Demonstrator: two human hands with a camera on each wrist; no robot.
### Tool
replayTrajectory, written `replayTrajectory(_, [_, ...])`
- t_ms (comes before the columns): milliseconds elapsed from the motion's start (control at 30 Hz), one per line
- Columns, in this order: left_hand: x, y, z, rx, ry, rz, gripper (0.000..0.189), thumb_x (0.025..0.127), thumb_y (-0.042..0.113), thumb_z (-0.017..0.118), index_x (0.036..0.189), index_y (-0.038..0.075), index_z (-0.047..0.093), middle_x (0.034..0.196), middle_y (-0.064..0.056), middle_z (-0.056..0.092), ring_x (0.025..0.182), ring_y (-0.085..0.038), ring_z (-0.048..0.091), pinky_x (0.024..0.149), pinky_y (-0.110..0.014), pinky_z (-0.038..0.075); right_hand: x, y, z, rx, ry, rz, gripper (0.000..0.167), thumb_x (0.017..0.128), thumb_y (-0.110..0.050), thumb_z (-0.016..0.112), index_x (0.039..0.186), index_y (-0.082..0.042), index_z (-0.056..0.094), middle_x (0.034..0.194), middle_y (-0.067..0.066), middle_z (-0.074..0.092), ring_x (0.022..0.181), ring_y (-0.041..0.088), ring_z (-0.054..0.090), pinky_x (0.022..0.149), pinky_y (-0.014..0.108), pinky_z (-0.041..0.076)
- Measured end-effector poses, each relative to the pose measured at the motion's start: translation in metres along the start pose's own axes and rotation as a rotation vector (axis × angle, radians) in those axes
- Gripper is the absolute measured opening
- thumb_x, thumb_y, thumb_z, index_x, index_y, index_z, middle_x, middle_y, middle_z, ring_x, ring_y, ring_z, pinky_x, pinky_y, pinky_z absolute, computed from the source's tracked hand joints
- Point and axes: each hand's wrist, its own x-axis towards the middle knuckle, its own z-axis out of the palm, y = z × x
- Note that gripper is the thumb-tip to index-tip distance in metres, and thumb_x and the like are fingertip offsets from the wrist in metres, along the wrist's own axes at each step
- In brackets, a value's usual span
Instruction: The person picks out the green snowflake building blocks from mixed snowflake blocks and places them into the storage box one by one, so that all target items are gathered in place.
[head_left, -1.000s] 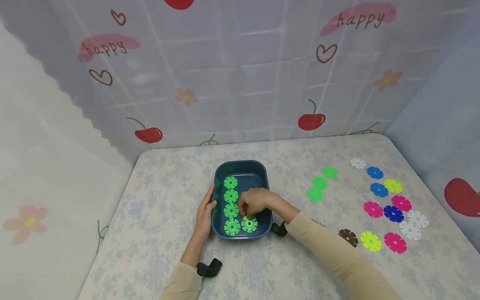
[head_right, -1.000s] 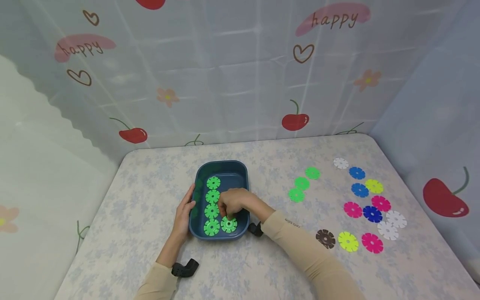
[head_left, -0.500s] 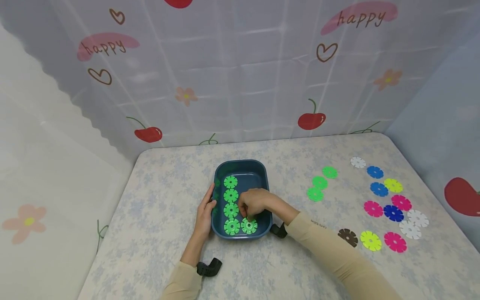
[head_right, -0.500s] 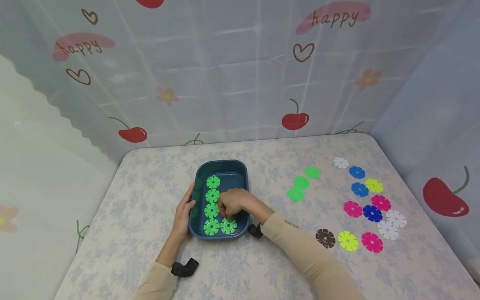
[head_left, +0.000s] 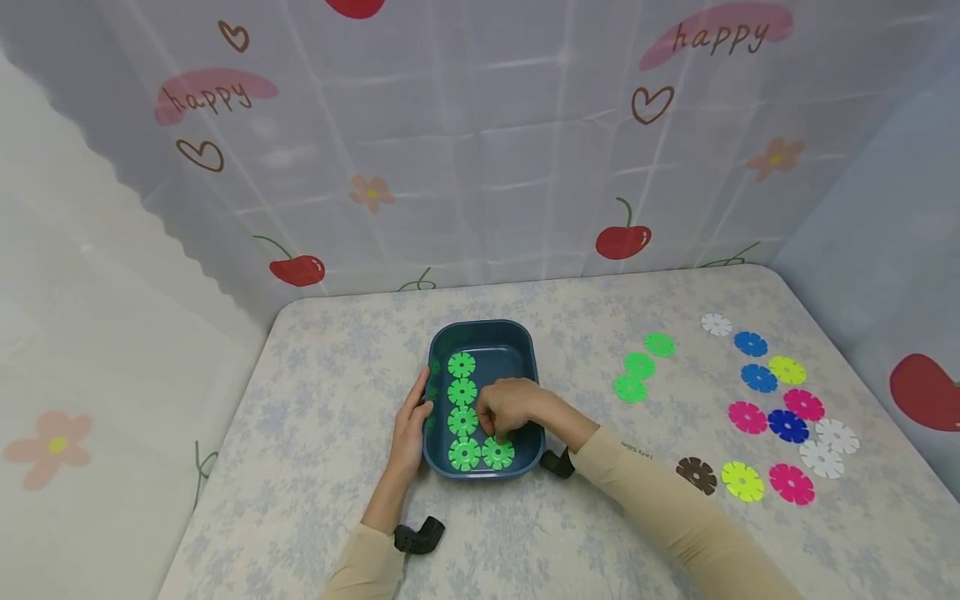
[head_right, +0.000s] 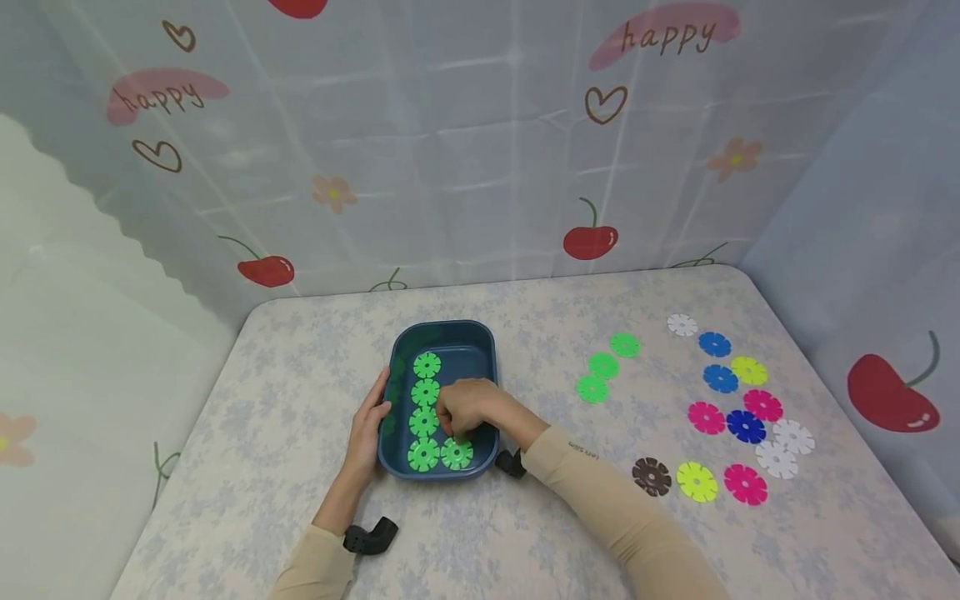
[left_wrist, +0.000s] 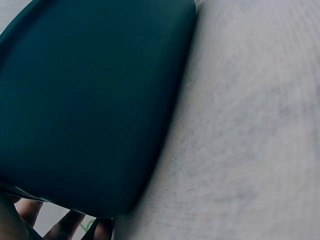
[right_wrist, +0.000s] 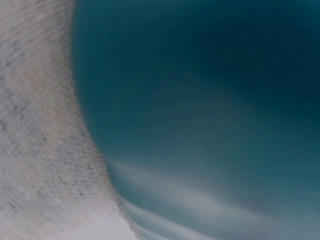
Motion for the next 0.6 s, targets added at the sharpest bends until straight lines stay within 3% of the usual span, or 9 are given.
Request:
replayTrajectory(233, [0.0, 0.0, 0.0, 0.007, 0.004, 0.0, 0.053, 0.103, 0.013, 0.035, 0.156, 0.02, 0.029, 0.164, -0.001, 0.021, 0.151, -0.023, 0.016, 0.12, -0.051, 0.015, -0.002, 0.002, -0.003, 0.029, 0.027, -0.037, 0.016, 0.075, -0.009, 0.082, 0.071, -0.021, 0.071, 0.067, -0.012, 0.061, 0.062, 0.009, 0.055, 0.058, 0.026, 0.043])
replayTrajectory(400, [-0.001, -0.001, 0.001, 0.004, 0.016, -0.016, 0.053, 0.103, 0.014, 0.036, 0.155, 0.022, 0.03, 0.163, 0.0, 0.022, 0.15, -0.024, 0.017, 0.12, -0.051, 0.015, -0.013, 0.006, -0.014, 0.146, 0.146, -0.163, 0.01, 0.077, -0.007, 0.08, 0.082, -0.013, 0.074, 0.07, -0.009, 0.063, 0.063, 0.007, 0.056, 0.058, 0.024, 0.045])
replayTrajectory(600, [0.0, -0.001, 0.001, 0.002, 0.018, -0.016, 0.053, 0.103, 0.014, 0.036, 0.155, 0.023, 0.03, 0.163, 0.001, 0.022, 0.151, -0.023, 0.017, 0.121, -0.05, 0.015, -0.044, 0.024, -0.03, 0.316, 0.262, -0.262, 0.014, 0.082, -0.006, 0.076, 0.094, -0.01, 0.073, 0.081, -0.004, 0.065, 0.068, 0.006, 0.057, 0.063, 0.023, 0.05])
